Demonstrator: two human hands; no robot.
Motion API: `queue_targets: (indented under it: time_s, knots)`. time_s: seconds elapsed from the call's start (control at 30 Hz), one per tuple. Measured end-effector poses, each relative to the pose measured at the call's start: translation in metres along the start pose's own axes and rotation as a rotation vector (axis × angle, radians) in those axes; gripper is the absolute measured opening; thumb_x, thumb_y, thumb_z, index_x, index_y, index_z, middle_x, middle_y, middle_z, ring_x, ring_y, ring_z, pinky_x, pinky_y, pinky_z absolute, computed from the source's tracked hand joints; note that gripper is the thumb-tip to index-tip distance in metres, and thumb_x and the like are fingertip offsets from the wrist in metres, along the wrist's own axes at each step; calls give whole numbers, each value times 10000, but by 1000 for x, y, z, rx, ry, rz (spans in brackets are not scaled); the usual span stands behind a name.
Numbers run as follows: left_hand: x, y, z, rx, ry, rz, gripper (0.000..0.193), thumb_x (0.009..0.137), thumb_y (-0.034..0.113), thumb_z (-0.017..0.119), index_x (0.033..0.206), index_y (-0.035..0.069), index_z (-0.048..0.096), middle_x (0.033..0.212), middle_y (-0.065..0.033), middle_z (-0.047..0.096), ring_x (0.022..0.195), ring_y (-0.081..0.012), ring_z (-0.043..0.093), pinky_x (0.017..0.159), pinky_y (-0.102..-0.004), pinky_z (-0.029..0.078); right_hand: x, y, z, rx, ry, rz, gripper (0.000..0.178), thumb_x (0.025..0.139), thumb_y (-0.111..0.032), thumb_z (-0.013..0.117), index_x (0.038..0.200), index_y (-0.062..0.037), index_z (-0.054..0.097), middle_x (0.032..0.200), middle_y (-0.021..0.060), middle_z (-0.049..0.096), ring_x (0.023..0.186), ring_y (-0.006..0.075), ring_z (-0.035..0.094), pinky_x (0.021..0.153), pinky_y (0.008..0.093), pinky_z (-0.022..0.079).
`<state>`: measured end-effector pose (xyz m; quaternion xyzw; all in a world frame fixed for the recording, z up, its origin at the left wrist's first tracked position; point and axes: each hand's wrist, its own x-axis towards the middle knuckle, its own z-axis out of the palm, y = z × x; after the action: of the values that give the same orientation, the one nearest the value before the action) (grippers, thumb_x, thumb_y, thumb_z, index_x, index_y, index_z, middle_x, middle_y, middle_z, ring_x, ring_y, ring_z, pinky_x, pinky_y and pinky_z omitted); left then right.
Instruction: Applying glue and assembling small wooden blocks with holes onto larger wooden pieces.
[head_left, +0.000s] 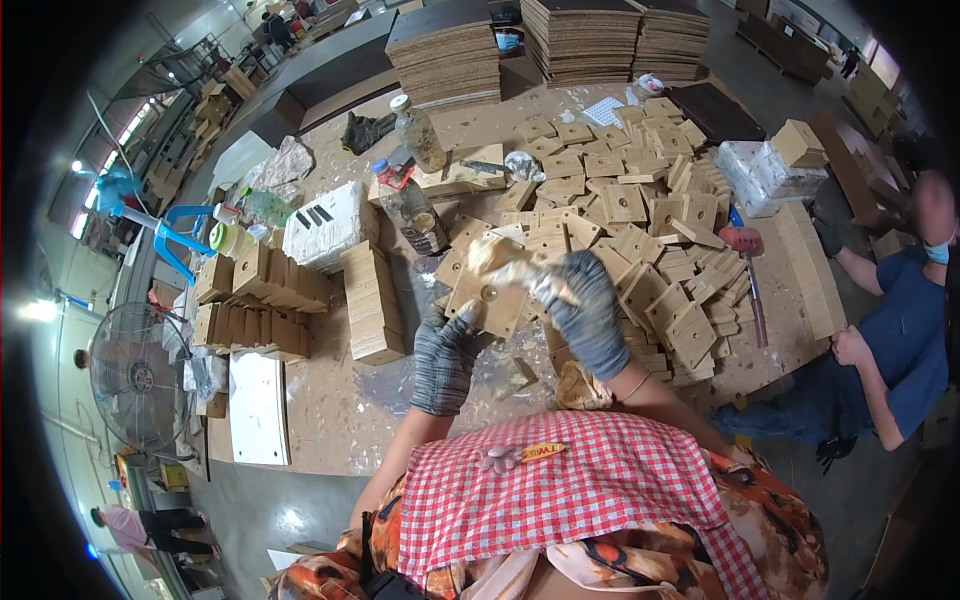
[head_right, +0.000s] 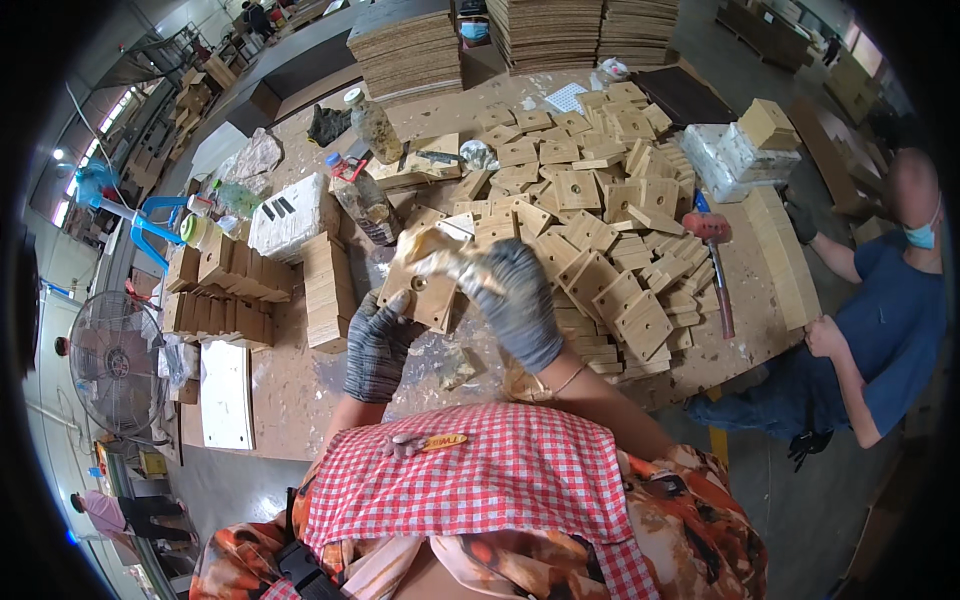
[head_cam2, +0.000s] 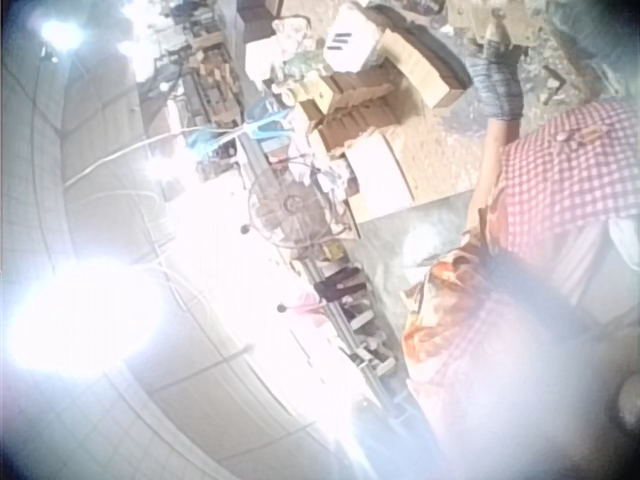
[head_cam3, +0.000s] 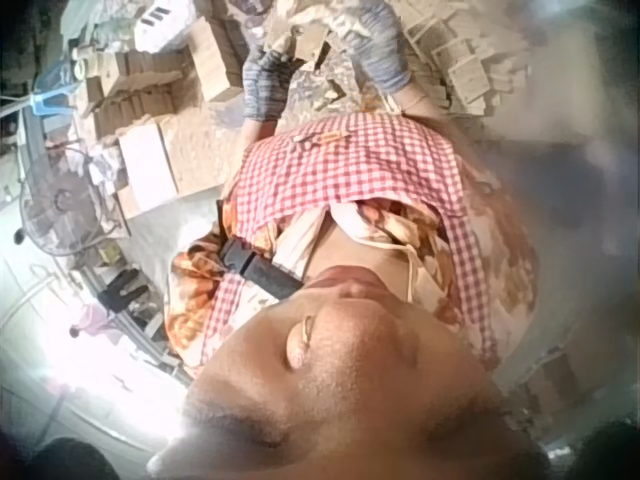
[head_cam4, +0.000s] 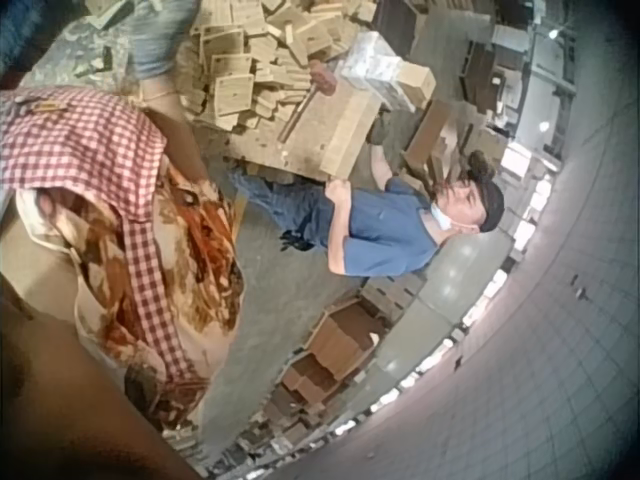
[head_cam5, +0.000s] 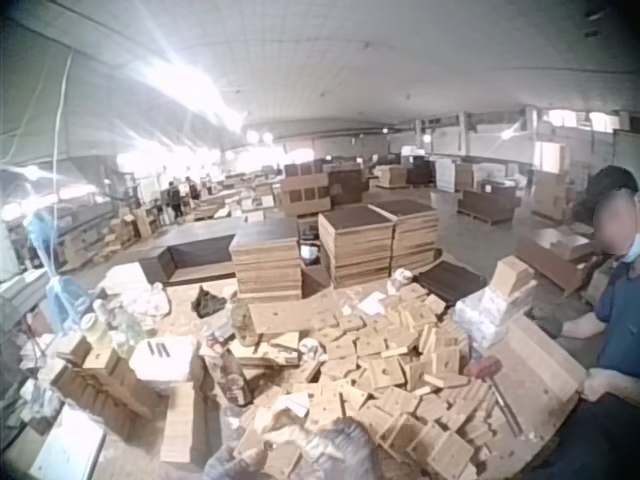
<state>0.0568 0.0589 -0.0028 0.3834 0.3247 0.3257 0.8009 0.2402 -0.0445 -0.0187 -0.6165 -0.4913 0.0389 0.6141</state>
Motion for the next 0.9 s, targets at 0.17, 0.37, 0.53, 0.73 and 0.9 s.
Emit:
queue_targets:
  time_s: [0.17,0.37,0.53,0.73,0.9]
  knots:
    - [-14,6,4,10,52,49,386,901,124,710,1225,14,533,1100,-102,650,934,-193,676,772,-323,608,4,15,-15,29,63,168,280,864,-181,718,1082,-19,651,993,96,603,964,193,589,872,328,515]
    - [-13,2,3,2,45,40,400,882,101,715,1229,10,539,1094,-97,647,934,-189,666,778,-306,591,-24,-3,15,534,-31,414,274,859,-128,732,1079,-37,596,966,68,597,899,167,601,801,305,524]
    - [-14,-1,-2,100,-133,-28,428,855,102,692,1249,3,558,1110,-63,650,1014,-180,641,880,-321,541,-26,-13,12,118,-107,86,338,846,-121,737,1133,13,622,1085,140,617,1013,269,615,886,360,506]
    - [-6,-8,-22,147,-122,-32,429,833,83,728,1220,-38,587,1115,-86,665,975,-186,654,833,-291,524,-27,-12,11,239,-220,182,433,880,-256,739,1199,-1,597,1112,130,595,1035,250,610,915,326,493]
    - [-5,-18,-33,80,-51,-57,458,871,83,705,1290,-21,552,1201,-108,641,1078,-221,643,923,-337,541,-31,-14,12,215,-293,192,422,868,-247,747,1188,1,628,1123,133,591,1041,262,608,917,349,492]
